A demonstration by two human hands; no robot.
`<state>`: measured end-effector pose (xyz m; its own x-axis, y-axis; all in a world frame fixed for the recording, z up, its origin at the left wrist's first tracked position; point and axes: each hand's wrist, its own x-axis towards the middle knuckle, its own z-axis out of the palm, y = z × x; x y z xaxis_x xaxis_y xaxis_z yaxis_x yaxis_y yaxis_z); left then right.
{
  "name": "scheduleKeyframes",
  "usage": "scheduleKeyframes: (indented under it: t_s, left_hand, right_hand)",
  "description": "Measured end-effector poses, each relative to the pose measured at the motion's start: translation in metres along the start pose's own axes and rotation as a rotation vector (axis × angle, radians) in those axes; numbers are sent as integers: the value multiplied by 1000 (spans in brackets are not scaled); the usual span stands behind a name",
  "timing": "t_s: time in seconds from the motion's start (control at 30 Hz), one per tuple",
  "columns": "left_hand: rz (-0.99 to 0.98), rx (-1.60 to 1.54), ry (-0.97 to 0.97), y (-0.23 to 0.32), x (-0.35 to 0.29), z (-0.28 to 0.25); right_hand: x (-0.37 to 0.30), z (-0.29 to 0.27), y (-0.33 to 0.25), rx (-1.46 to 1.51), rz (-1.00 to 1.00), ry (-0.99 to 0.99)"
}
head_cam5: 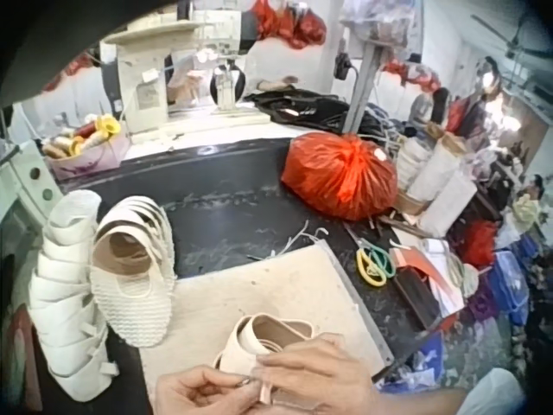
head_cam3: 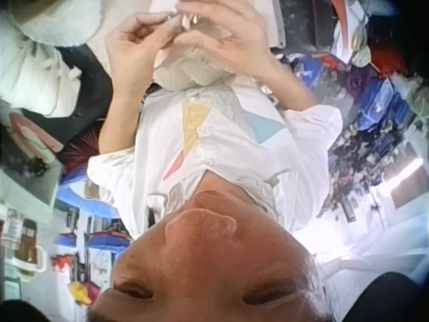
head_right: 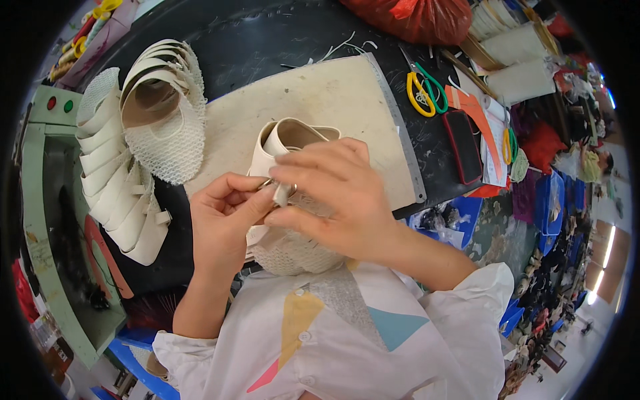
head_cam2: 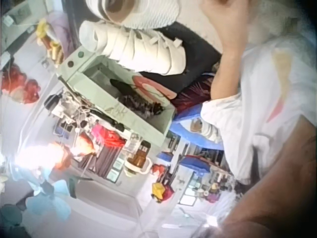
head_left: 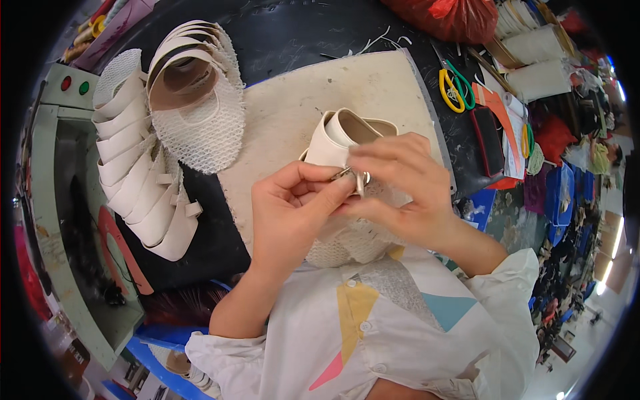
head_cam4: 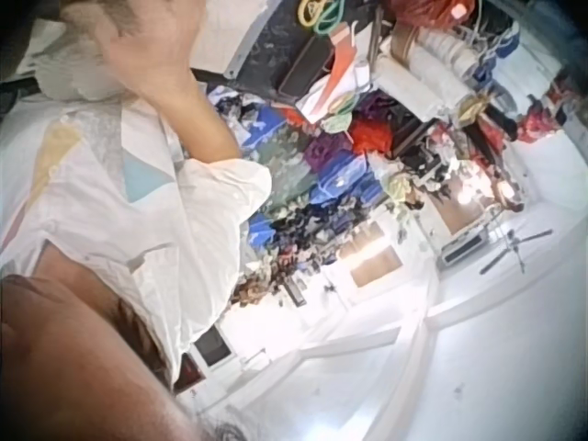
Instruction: Checking and assembling shoe uppers, buckles, and organizing finished components on a factory floor.
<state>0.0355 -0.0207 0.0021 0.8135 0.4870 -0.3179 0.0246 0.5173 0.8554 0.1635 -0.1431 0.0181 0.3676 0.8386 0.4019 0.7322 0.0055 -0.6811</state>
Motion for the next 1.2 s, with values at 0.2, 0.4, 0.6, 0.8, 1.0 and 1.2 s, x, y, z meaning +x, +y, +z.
scheduleKeyframes:
  t_s: [0.2,0.4,0.6,0.8,1.0,1.2]
  left_hand:
    - [39,16,101,-19,3,22]
    - [38,-12,94,-18,7,23]
    - [-18,-59,38,-13,9,15]
    - [-66,-121,29,-15,13,12]
    - [-31,-95,35,-14,12,12]
    - [215,172,149,-22,4,21]
  right_hand:
    - [-13,8,2,-277,-89,134]
    - [-9,-2,0,259,423,133]
    - [-8,-13,22,1125,866,24]
    - [-15,-8,31,1475,977,11]
    - [-17,-2,26,1524,999,77]
    - [-20,5,-1,104,77,110]
